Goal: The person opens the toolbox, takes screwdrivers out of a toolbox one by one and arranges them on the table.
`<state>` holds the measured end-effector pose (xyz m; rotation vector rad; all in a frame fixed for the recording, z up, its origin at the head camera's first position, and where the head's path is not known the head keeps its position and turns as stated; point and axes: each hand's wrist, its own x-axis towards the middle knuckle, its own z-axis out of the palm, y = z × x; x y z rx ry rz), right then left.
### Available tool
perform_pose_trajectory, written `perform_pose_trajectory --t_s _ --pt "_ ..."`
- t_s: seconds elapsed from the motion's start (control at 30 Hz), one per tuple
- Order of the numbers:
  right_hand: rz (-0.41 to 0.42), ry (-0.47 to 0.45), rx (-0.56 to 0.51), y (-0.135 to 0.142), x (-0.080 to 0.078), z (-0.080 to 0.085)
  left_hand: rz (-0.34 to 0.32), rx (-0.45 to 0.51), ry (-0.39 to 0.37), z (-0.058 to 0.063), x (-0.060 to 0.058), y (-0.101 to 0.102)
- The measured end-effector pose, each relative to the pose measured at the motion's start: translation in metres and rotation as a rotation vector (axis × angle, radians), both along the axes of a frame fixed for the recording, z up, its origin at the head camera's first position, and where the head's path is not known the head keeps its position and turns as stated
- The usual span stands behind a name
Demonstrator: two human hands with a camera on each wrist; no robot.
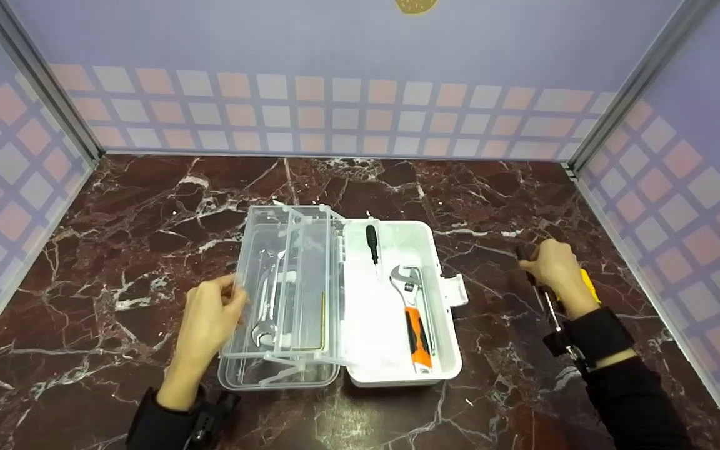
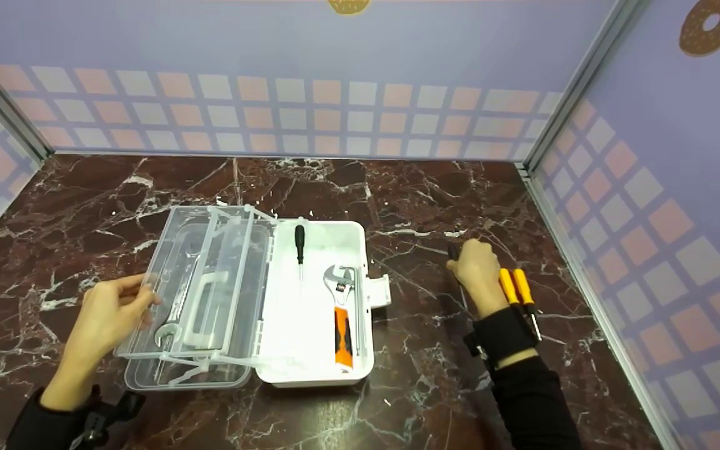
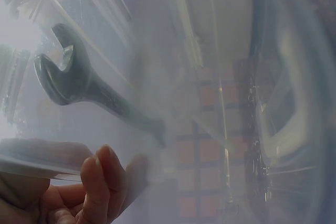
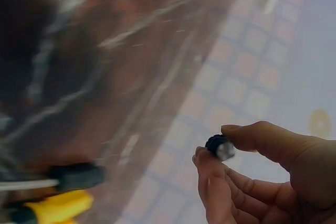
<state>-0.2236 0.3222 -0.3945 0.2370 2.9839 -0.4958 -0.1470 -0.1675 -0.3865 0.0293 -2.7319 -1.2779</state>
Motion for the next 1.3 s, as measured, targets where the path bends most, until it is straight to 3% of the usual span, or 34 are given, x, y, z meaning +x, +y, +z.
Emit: perform_pose_trajectory --t_s 0.17,0.3,0.67,1.03,1.3 --pt "-0.002 -0.073 0.006 0.012 -0.003 -0.022 0.007 -0.011 0.029 0.001 0.000 0.000" --pt "-0.042 -0.080 0.007 0.016 -0.007 -0.035 0.007 -0.002 0.020 0.001 0.000 0.001" --pt "-0.040 -0.071 0.052 0.020 -0.011 -0.050 -0.007 0.015 -0.030 -0.001 0.000 0.000" --pt "-0.026 0.006 0.085 0.019 -0.008 -0.051 0.004 -0.003 0.000 0.000 0.000 -0.001" --pt "-0.021 0.024 0.096 0.010 -0.004 -0.027 -0.003 0.005 -0.003 -0.001 0.000 -0.001"
